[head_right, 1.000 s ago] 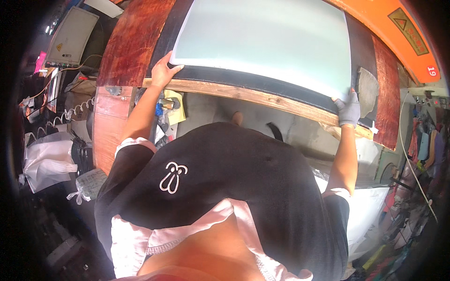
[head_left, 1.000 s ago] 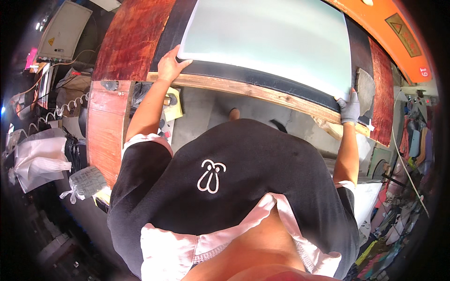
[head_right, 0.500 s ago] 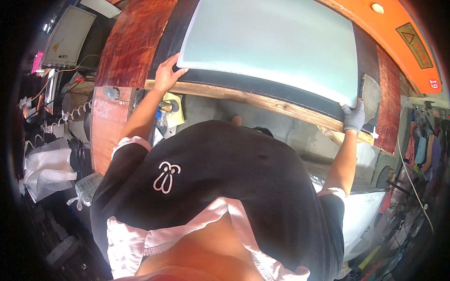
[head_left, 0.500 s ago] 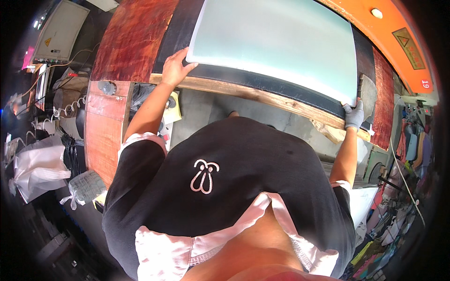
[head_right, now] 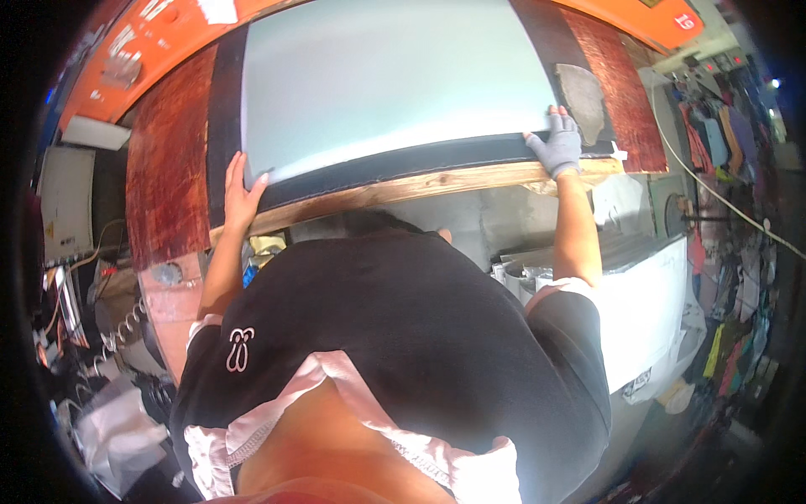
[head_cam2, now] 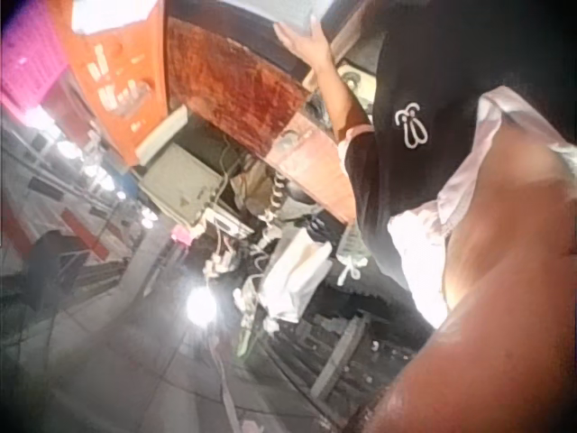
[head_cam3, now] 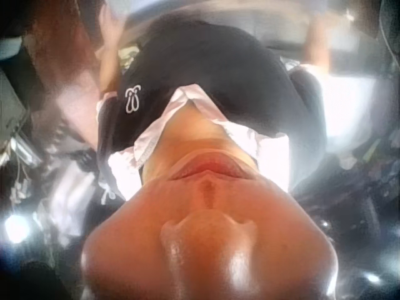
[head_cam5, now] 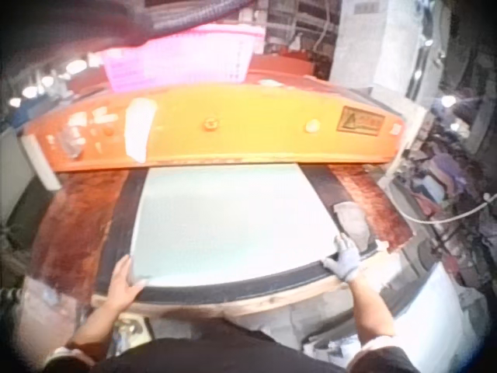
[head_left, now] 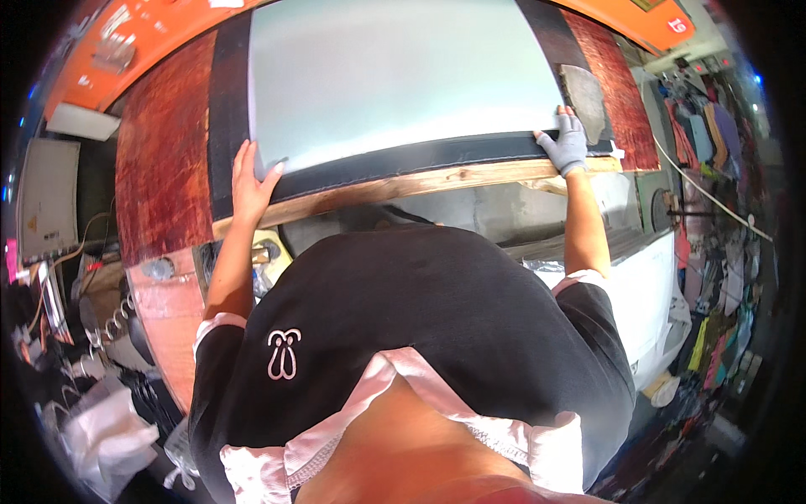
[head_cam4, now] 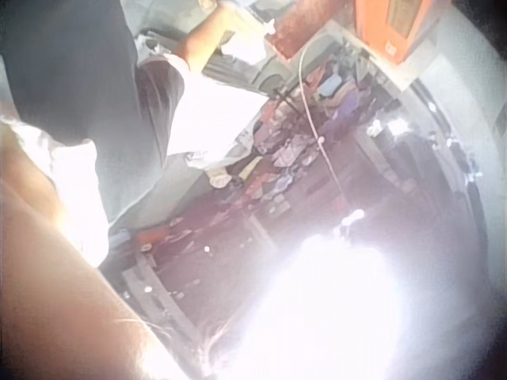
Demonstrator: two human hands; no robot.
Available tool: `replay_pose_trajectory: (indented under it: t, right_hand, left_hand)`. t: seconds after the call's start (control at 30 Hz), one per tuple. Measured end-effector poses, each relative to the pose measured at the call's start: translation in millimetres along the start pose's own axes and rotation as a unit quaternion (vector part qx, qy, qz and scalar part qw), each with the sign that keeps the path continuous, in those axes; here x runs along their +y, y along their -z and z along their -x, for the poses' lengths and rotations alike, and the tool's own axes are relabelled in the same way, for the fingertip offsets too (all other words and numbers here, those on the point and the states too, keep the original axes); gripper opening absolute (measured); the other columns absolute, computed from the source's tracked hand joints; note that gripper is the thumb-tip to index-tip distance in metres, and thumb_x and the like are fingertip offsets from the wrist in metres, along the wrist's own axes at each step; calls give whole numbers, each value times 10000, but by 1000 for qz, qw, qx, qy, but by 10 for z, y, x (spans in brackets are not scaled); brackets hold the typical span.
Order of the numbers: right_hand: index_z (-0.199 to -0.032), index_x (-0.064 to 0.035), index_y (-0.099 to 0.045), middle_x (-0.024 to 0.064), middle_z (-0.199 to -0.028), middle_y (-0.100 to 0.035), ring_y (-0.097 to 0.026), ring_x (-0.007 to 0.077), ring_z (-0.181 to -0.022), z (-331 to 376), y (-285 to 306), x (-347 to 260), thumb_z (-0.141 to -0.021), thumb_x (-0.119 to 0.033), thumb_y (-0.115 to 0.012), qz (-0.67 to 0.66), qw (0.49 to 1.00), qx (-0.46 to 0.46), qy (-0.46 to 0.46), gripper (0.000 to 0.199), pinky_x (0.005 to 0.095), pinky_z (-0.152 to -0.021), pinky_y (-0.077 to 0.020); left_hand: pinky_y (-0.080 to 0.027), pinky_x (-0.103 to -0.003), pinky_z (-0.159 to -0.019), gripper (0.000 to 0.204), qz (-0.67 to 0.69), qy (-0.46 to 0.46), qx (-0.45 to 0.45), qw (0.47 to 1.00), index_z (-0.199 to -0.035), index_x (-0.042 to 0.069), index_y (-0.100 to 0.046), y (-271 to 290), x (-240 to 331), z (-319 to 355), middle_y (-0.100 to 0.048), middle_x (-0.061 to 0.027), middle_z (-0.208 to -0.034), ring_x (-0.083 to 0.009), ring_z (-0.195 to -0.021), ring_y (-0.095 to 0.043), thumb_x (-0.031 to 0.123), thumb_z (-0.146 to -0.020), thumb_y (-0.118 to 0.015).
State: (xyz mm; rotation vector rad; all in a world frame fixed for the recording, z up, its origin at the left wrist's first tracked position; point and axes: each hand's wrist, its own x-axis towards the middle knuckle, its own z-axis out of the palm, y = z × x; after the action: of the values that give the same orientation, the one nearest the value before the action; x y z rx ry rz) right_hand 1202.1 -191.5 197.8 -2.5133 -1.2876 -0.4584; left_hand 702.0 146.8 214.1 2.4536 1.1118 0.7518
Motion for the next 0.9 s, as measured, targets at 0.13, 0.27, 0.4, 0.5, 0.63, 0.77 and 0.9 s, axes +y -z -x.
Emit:
replay_pose_trajectory:
  t: [0.13,0.27,0.4,0.5,0.63,0.77,0.9]
  right_hand:
    - [-1264,12,-445,244,-1295,-428,-414,363,-1202,39,12,-60,-695,-436,-687,-24,999,20,-6,764,407,-1009,-338]
    - [-1227,38,-471,239,-1242,-475,-475,311,-1154,-12,-98,63,-752,-421,-645,-211,968,3,-137,683,354,-966,-372]
    - [-1082,29,-568,192,-985,-626,-593,295,-932,-179,-304,170,-766,-428,-647,-309,895,48,-318,561,350,-837,-438]
    - [-978,-2,-600,186,-956,-636,-601,300,-912,-237,-378,144,-746,-402,-680,-310,878,75,-358,469,355,-820,-445]
    - [-999,-12,-598,197,-1032,-613,-581,310,-986,-239,-361,27,-729,-439,-678,-242,894,69,-372,512,369,-866,-430]
    - [-1000,-19,-593,196,-1041,-611,-575,317,-1003,-248,-312,-65,-719,-477,-671,-194,895,74,-394,544,375,-877,-423]
    - [-937,-18,-611,171,-931,-642,-606,285,-901,-318,-284,-40,-692,-505,-687,-219,878,55,-422,550,364,-831,-440]
  left_hand:
    - [-337,-389,-999,534,55,9,89,994,-1188,-24,-508,-291,-39,-150,-443,-248,-1272,-336,-1198,-434,330,-817,-658]
    - [-383,-350,-917,286,135,41,147,979,-848,19,-554,-381,-84,-205,-509,-183,-1150,-280,-1054,-505,272,-809,-682]
    - [-387,-350,-897,292,150,81,112,979,-770,27,-506,-374,-126,-240,-506,-182,-1144,-274,-1051,-498,267,-822,-662]
    - [-388,-350,-889,287,125,71,106,984,-760,17,-491,-364,-162,-232,-496,-198,-1157,-282,-1048,-492,254,-845,-629]
    - [-372,-340,-912,294,121,76,100,985,-753,10,-501,-368,-195,-219,-488,-177,-1198,-278,-1068,-483,264,-859,-601]
    - [-376,-313,-895,265,172,110,91,975,-747,12,-509,-383,-198,-236,-486,-142,-1203,-229,-1026,-490,234,-861,-599]
    - [-366,-277,-876,264,255,148,85,952,-684,26,-500,-365,-207,-231,-484,-106,-1196,-177,-986,-483,196,-860,-596]
